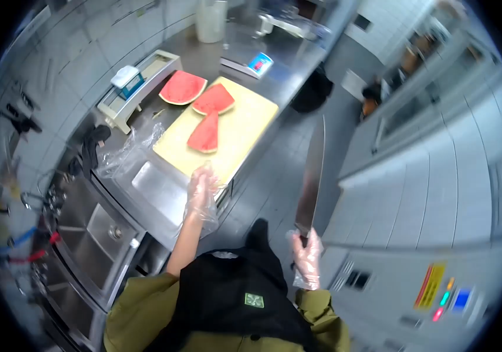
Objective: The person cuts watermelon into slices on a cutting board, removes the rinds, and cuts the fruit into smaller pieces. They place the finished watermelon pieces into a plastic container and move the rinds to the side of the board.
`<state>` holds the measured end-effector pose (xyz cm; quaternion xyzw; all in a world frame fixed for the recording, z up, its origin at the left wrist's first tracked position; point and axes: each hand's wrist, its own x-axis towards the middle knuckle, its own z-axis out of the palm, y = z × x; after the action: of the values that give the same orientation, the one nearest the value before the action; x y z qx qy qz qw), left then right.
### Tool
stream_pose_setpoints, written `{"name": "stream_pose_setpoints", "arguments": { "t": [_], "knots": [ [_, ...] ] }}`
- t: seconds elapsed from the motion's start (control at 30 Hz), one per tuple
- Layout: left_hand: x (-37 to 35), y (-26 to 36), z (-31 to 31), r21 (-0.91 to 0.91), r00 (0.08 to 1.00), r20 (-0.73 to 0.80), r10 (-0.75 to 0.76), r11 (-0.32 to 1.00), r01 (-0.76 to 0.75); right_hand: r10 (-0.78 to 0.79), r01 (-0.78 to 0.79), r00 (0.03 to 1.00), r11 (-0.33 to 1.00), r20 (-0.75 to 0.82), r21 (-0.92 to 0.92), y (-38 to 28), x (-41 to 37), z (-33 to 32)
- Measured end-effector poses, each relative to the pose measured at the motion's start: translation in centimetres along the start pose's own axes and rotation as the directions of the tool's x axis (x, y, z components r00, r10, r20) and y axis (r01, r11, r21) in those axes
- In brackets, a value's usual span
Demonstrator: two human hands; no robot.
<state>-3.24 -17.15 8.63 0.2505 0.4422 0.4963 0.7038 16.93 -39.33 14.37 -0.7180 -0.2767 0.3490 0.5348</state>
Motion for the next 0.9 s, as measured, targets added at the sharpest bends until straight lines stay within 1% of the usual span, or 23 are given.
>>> {"name": "stream_pose_setpoints", "arguments": {
  "t": [0.03, 0.07, 0.13, 0.17, 0.2, 0.23, 0.27, 0.3, 0.33, 0.37, 0.4, 0.43, 0.47, 0.5, 0.53, 0.57, 0.6, 0.63, 0.7, 0.8, 0.83, 0.87, 0.9],
  "knots": [
    [4.3, -3.0, -0.6, -0.191, 0.99, -0.137, -0.014, 0.982, -0.012, -0.117, 0.131, 0.989, 0.977, 0.088, -0.171, 0.8, 5.3, -0.5],
    [7.8, -5.6, -1.6, -0.363, 0.963, -0.265, -0.051, 0.93, -0.051, -0.138, 0.157, 0.972, 0.984, 0.19, -0.087, -0.8, 9.2, 0.2],
    [11.5, -9.3, -3.1, -0.38, 0.906, -0.423, 0.006, 0.906, -0.184, -0.149, 0.135, 0.906, 0.989, 0.397, 0.061, -4.6, 16.1, 3.2],
    [13.4, -10.2, -3.6, -0.358, 0.858, -0.514, 0.014, 0.905, -0.229, -0.129, 0.134, 0.865, 0.991, 0.484, 0.024, -5.9, 19.5, 4.9],
    [13.9, -8.8, -2.7, -0.349, 0.823, -0.567, -0.005, 0.907, -0.235, -0.118, 0.144, 0.819, 0.99, 0.561, -0.001, -6.9, 22.8, 6.9],
    [14.4, -7.2, -1.7, -0.339, 0.786, -0.618, -0.024, 0.91, -0.239, -0.116, 0.179, 0.775, 0.983, 0.621, -0.039, -6.4, 26.3, 9.2],
    [14.2, -5.0, -0.3, -0.394, 0.812, -0.577, -0.088, 0.901, -0.183, -0.117, 0.221, 0.73, 0.973, 0.673, -0.07, -5.9, 29.6, 11.7],
    [14.2, -3.2, 0.9, -0.447, 0.838, -0.526, -0.147, 0.886, -0.125, -0.033, 0.16, 0.718, 0.98, 0.695, -0.119, -6.6, 31.8, 14.6],
    [15.4, -4.9, 0.7, -0.369, 0.826, -0.545, -0.144, 0.926, -0.082, -0.18, 0.299, 0.688, 0.953, 0.703, -0.048, -4.6, 34.8, 17.0],
    [16.6, -6.5, 0.4, -0.29, 0.813, -0.565, -0.141, 0.957, -0.035, -0.265, 0.466, 0.633, 0.881, 0.728, -0.085, -4.8, 36.5, 19.0],
    [17.9, -8.2, 0.2, -0.21, 0.8, -0.584, -0.138, 0.978, 0.015, -0.345, 0.621, 0.563, 0.776, 0.751, -0.11, -5.2, 38.1, 20.9],
    [15.9, -2.0, 3.0, -0.451, 0.81, -0.511, -0.288, 0.892, 0.033, -0.463, 0.704, 0.496, 0.709, 0.734, -0.029, -5.8, 39.1, 22.7],
    [16.4, -1.5, 3.2, -0.518, 0.847, -0.45, -0.283, 0.855, 0.01, -0.563, 0.776, 0.416, 0.629, 0.714, 0.044, -6.3, 39.7, 24.1],
    [16.8, -1.1, 3.4, -0.586, 0.88, -0.387, -0.276, 0.811, -0.003, -0.441, 0.693, 0.452, 0.721, 0.775, 0.006, -6.6, 40.4, 24.7],
    [17.2, -0.6, 3.6, -0.649, 0.908, -0.323, -0.268, 0.761, -0.006, -0.314, 0.636, 0.455, 0.77, 0.833, -0.057, -7.6, 40.9, 25.4],
    [17.8, -0.4, 2.7, -0.679, 0.893, -0.29, -0.344, 0.731, 0.061, -0.257, 0.623, 0.451, 0.776, 0.855, -0.095, -7.5, 41.9, 26.5],
    [18.0, 0.3, 2.8, -0.678, 0.868, -0.301, -0.394, 0.728, 0.095, -0.195, 0.604, 0.45, 0.785, 0.872, -0.136, -7.3, 42.5, 27.4],
    [18.2, 0.9, 2.8, -0.679, 0.84, -0.312, -0.444, 0.722, 0.129, -0.148, 0.559, 0.424, 0.819, 0.894, -0.13, -7.2, 42.9, 27.8],
    [18.6, 2.0, 3.9, -0.621, 0.774, -0.416, -0.477, 0.771, 0.141, -0.062, 0.464, 0.369, 0.877, 0.927, -0.125, -7.1, 43.6, 28.7],
    [19.7, 0.9, 2.8, -0.585, 0.872, -0.365, -0.325, 0.809, 0.057, -0.078, 0.386, 0.303, 0.921, 0.95, -0.048, -3.3, 45.3, 29.6],
    [20.0, -0.6, 1.8, -0.527, 0.853, -0.426, -0.301, 0.849, 0.036, -0.047, 0.382, 0.293, 0.922, 0.955, -0.071, -4.2, 44.9, 29.1],
    [20.2, -2.4, 0.6, -0.467, 0.83, -0.485, -0.275, 0.884, 0.02, 0.026, 0.347, 0.283, 0.929, 0.959, -0.128, -4.1, 44.9, 28.7],
    [20.0, -2.6, 0.9, -0.418, 0.817, -0.524, -0.241, 0.908, -0.001, 0.098, 0.314, 0.272, 0.931, 0.957, -0.184, -3.9, 44.9, 28.3]
  ]
}}
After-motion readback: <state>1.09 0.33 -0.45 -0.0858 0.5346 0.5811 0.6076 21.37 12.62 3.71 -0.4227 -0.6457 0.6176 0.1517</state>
